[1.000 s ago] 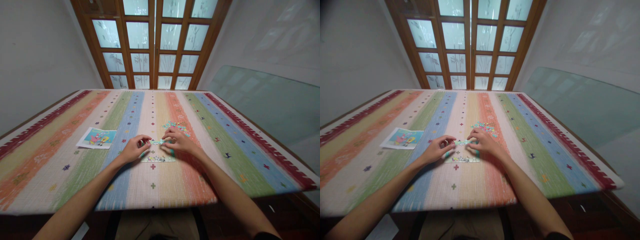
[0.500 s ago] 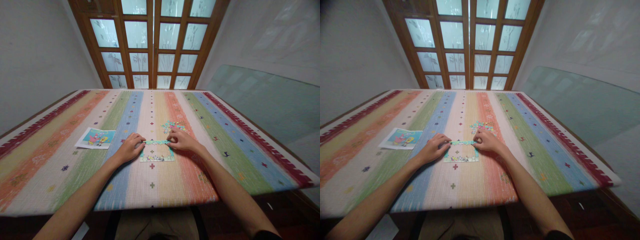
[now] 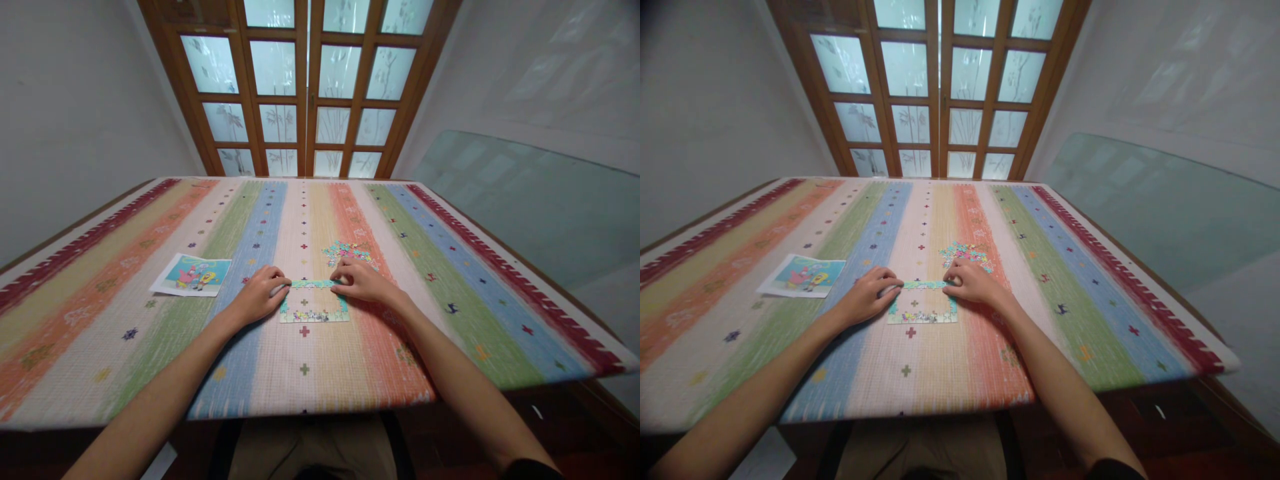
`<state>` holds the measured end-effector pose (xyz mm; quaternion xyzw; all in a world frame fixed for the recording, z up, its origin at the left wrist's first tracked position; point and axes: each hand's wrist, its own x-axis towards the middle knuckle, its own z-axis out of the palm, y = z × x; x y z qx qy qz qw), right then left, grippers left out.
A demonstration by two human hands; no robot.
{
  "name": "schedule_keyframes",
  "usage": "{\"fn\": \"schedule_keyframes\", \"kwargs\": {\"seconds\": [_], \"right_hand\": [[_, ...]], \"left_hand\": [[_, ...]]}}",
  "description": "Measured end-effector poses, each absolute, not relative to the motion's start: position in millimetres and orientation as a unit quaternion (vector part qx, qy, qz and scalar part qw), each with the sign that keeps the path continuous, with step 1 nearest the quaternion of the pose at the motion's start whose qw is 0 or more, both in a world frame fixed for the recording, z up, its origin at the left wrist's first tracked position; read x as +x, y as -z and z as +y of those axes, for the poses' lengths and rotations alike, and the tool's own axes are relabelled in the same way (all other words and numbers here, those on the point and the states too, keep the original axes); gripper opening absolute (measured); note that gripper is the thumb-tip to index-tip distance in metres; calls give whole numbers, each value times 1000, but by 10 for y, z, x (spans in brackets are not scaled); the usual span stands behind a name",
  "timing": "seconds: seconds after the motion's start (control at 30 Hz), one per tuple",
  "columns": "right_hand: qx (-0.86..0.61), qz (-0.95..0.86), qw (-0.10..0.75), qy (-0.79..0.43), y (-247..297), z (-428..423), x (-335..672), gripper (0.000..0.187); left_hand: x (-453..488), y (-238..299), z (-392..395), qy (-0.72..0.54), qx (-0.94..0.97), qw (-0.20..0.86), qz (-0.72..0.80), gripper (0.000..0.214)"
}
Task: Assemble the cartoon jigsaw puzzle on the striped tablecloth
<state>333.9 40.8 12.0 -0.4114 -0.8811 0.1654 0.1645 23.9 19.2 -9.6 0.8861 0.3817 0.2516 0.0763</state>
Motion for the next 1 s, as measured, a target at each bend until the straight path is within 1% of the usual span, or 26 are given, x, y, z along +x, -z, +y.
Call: {"fn": "schedule_keyframes", "kwargs": {"seconds": [0.7,1.0], "right_hand": [[-429,-876,152,-160,-150,377,3304,7],[-427,-878,138,-167,-205,363,3324,10]], "left_hand": [[237,105,194,-246,888,71,381,25],[227,100,191,-242,889,72,382,25]]}}
